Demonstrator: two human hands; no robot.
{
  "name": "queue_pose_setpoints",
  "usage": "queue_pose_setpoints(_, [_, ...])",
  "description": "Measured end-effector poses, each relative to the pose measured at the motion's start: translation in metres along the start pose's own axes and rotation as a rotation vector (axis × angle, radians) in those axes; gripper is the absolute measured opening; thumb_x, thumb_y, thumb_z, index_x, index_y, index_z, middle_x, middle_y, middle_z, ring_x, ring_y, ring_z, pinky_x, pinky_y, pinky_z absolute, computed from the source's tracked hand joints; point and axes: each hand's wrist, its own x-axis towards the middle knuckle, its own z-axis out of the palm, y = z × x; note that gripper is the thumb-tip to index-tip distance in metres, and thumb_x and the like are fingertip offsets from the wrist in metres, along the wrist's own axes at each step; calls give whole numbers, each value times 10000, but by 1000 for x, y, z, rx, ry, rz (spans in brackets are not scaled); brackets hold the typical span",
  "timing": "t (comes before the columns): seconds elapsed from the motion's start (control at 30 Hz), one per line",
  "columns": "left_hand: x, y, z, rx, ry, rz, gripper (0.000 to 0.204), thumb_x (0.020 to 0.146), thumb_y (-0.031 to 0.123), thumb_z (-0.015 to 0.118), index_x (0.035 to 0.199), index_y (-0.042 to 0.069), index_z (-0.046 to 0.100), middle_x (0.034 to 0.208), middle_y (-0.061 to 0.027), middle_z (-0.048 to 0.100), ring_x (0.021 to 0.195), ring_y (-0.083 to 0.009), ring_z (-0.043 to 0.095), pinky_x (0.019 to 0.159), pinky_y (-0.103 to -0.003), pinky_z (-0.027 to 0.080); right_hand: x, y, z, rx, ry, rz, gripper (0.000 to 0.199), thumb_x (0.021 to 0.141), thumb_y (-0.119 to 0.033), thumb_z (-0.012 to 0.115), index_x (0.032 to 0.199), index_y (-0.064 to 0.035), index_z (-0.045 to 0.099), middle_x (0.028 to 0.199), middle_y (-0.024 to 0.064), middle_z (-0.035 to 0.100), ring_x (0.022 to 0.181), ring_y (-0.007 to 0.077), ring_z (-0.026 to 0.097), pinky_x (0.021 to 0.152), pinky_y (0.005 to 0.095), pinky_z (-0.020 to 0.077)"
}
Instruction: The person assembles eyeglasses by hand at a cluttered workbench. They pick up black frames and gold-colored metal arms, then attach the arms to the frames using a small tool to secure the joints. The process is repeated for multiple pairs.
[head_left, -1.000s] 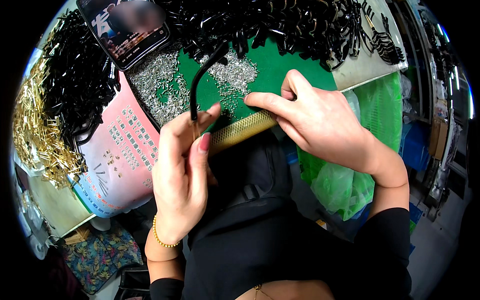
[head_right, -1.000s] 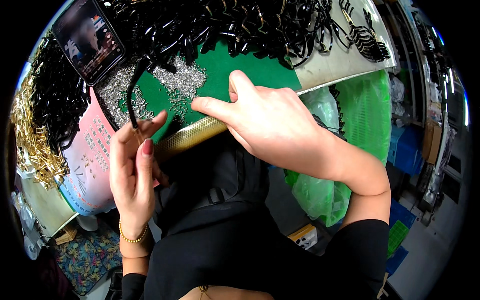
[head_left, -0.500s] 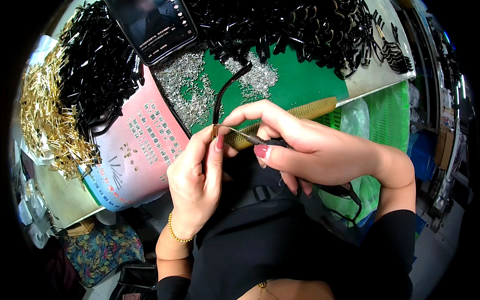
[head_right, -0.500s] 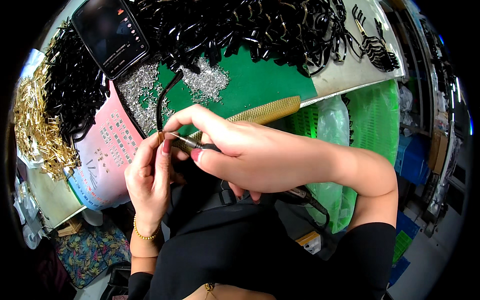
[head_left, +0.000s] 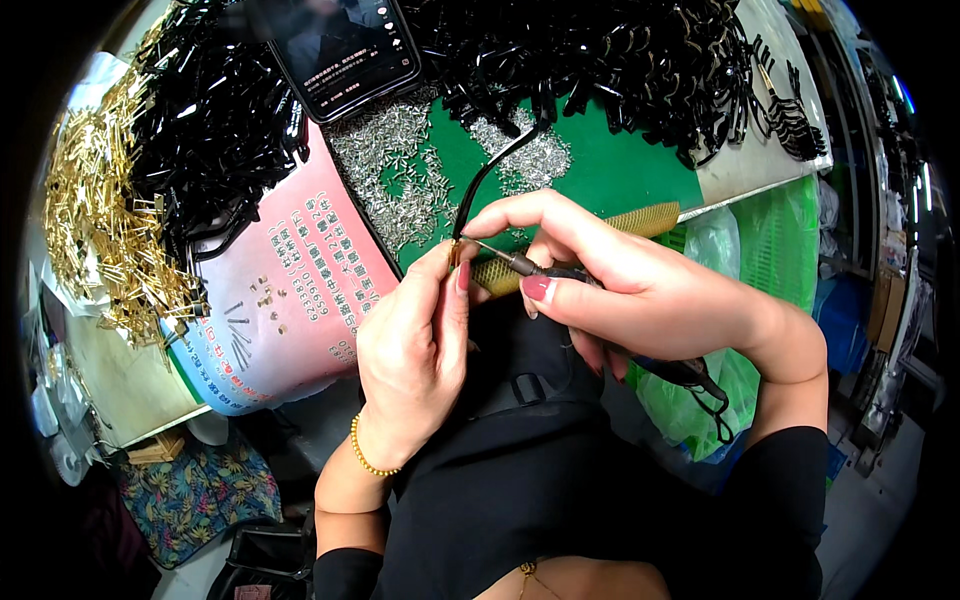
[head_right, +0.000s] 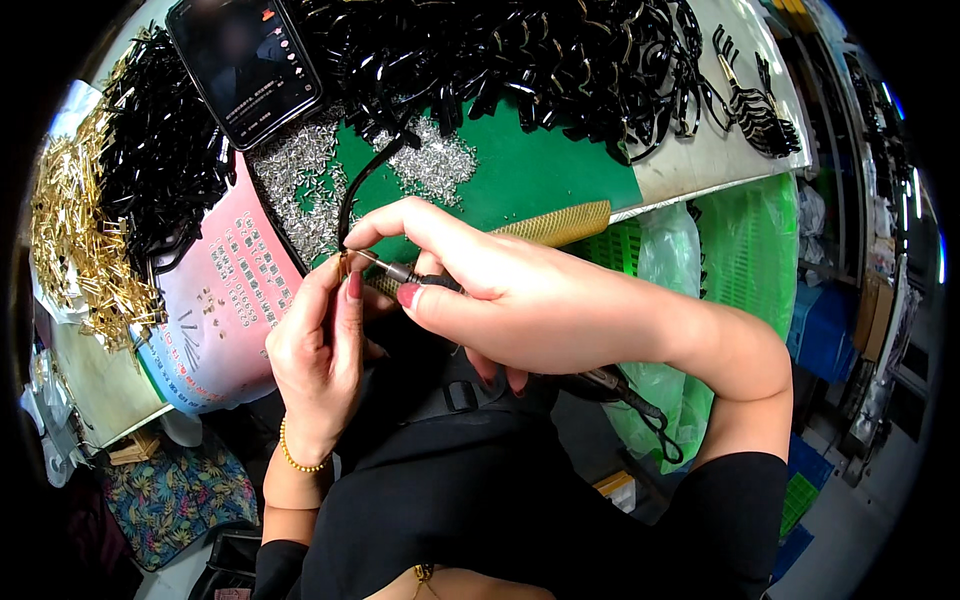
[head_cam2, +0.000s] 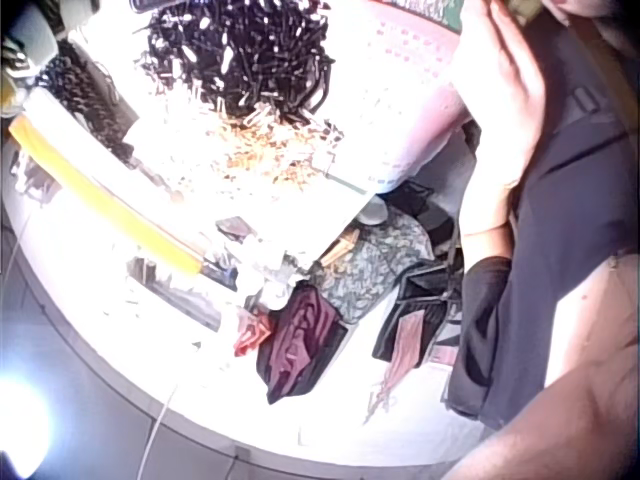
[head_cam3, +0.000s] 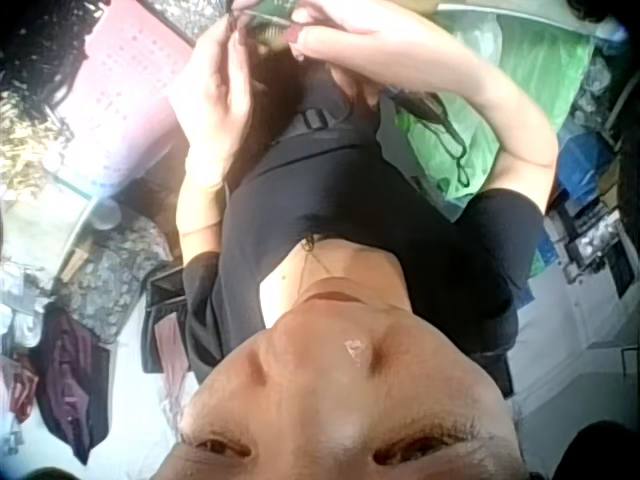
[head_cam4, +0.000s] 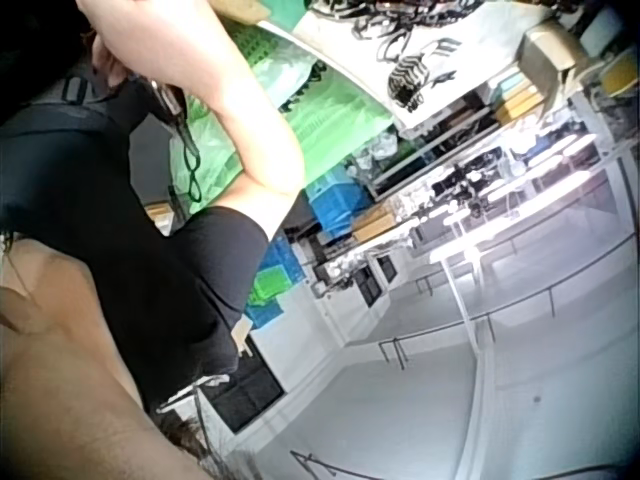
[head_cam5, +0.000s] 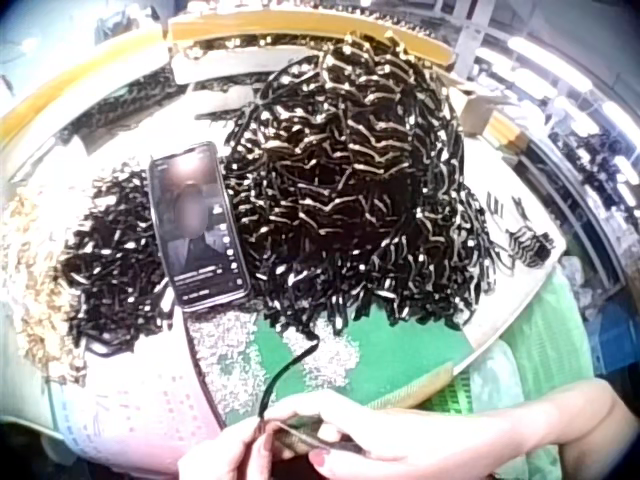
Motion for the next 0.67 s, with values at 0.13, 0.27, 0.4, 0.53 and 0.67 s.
queue_pose_setpoints(0.13, [-2, -3, 1, 152, 22, 122, 275, 932, -23, 650, 1204, -63, 632, 844, -142, 717, 673, -268, 692, 616, -356, 536, 2, 5, -2, -25, -41, -15, 462, 1045, -188, 434, 1470, -61, 302, 837, 21, 522, 578, 99, 579, 480, 246, 491])
queue_pose_setpoints(0.27, [4, -10, 8, 456, 149, 453, 318, 890, -5, 697, 1197, -64, 634, 769, -96, 643, 619, -232, 617, 559, -346, 486, -6, 9, -5, 285, -71, 78, 453, 1051, -170, 481, 1437, -55, 275, 967, 73, 570, 543, 114, 560, 441, 252, 466])
queue_pose_setpoints(0.4, [3, -6, 4, 484, 128, 476, 347, 846, -27, 681, 1191, -56, 653, 736, -88, 603, 633, -218, 627, 580, -320, 514, -1, 14, 5, -104, 79, -104, 472, 1025, -140, 558, 1406, -21, 305, 1113, 163, 594, 673, 233, 639, 562, 339, 533])
queue_pose_setpoints(0.53, [-9, -2, -28, 495, 202, 390, 364, 856, -56, 658, 1220, -60, 651, 799, -110, 673, 654, -234, 665, 593, -322, 539, -4, -8, 23, -772, 190, -316, 463, 974, -156, 625, 1360, -12, 414, 1233, 235, 609, 962, 435, 670, 770, 469, 555])
queue_pose_setpoints(0.67, [-12, -19, -59, 64, 438, 79, 521, 1051, 91, 548, 1522, -5, 346, 853, -101, 741, 675, -125, 685, 674, -206, 545, 54, -42, 30, -1197, 304, -441, 562, 938, -294, 710, 1379, -38, 471, 1175, 220, 640, 1015, 327, 682, 829, 413, 549])
